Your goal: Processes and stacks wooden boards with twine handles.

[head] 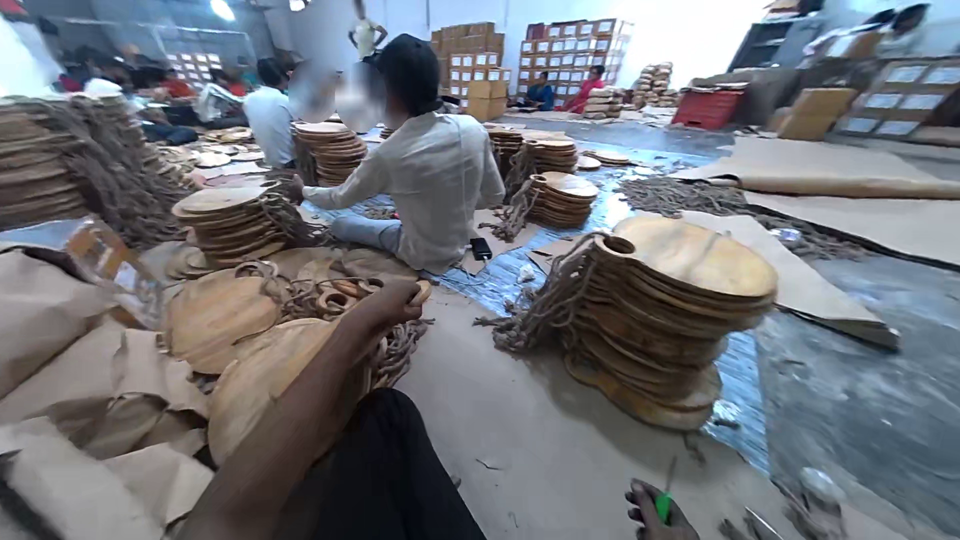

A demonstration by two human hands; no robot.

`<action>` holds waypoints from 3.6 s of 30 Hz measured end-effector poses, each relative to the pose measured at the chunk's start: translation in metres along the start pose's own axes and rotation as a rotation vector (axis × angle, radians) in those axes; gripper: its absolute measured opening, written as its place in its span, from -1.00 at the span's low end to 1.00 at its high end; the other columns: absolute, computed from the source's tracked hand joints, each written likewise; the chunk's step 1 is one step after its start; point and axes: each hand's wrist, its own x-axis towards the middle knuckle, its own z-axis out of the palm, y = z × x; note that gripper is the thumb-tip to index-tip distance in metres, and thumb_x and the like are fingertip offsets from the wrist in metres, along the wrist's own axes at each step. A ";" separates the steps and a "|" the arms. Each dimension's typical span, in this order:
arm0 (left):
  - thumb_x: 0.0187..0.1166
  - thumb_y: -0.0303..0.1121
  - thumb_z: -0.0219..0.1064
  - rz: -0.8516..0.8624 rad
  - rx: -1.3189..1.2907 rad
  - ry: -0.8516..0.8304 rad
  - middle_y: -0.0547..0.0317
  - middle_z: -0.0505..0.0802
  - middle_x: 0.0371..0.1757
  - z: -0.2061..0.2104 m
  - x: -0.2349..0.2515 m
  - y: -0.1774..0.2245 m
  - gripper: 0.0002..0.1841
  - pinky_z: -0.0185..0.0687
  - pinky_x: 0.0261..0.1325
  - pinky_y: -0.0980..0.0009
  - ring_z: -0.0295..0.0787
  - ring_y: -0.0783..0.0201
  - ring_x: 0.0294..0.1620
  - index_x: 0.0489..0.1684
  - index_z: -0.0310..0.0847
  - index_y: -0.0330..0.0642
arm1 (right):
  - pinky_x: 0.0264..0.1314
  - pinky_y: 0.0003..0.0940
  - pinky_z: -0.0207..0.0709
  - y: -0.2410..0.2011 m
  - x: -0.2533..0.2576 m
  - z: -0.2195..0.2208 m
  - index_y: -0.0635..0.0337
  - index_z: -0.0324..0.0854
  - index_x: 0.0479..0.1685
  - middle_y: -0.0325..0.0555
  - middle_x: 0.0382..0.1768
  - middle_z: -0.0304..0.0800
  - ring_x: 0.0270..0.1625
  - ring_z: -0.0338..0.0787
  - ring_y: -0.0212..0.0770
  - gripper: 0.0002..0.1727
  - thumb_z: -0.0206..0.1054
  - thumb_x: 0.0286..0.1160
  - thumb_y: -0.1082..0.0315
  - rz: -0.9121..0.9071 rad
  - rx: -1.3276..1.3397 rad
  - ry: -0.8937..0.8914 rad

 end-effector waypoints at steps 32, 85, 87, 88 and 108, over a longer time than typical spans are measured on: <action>0.74 -0.47 0.23 0.340 0.286 -0.162 -0.48 0.74 0.32 0.179 0.049 0.084 -0.58 0.61 0.23 -0.42 0.77 -0.49 0.21 0.55 0.47 -0.41 | 0.02 -0.02 0.66 -0.023 0.011 -0.050 0.23 0.74 0.10 0.03 -0.17 0.83 -0.17 0.79 -0.07 -0.58 0.68 0.29 0.28 0.083 -0.125 0.077; 0.64 -0.29 0.44 0.157 -0.609 -0.334 0.07 0.83 -0.15 0.234 -0.012 0.151 -0.72 0.71 -0.18 0.33 0.74 0.30 -0.34 0.13 0.62 -0.28 | -0.40 -0.43 0.54 -0.052 -0.124 0.030 0.24 0.55 0.40 -0.16 -0.22 0.76 -0.40 0.67 -0.32 -0.61 0.01 0.89 0.20 0.530 0.271 -0.268; 0.62 -0.30 0.47 0.152 -0.642 -0.298 0.15 0.84 -0.28 0.229 -0.017 0.156 -0.78 0.67 -0.32 0.42 0.70 0.38 -0.49 0.00 0.70 -0.25 | -0.42 -0.48 0.51 -0.050 -0.123 0.044 0.22 0.55 0.36 -0.19 -0.25 0.73 -0.44 0.64 -0.36 -0.62 0.04 0.88 0.18 0.578 0.310 -0.350; 0.61 -0.32 0.48 0.141 -0.666 -0.288 0.17 0.83 -0.34 0.229 -0.021 0.157 -0.81 0.64 -0.39 0.44 0.66 0.40 -0.54 -0.04 0.71 -0.25 | -0.45 -0.49 0.50 -0.051 -0.119 0.049 0.22 0.53 0.39 -0.19 -0.25 0.71 -0.47 0.61 -0.38 -0.61 0.03 0.89 0.16 0.576 0.328 -0.370; 0.60 -0.36 0.32 0.021 -0.971 -0.312 0.32 0.75 -0.45 0.257 -0.070 0.161 -0.83 0.43 -0.52 0.60 0.53 0.53 -0.59 -0.07 0.76 -0.24 | -0.64 -0.62 0.29 -0.057 -0.101 0.064 0.12 0.58 -0.21 -0.41 -0.61 0.41 -0.69 0.34 -0.52 -0.47 -0.21 0.91 0.01 0.257 0.472 -0.375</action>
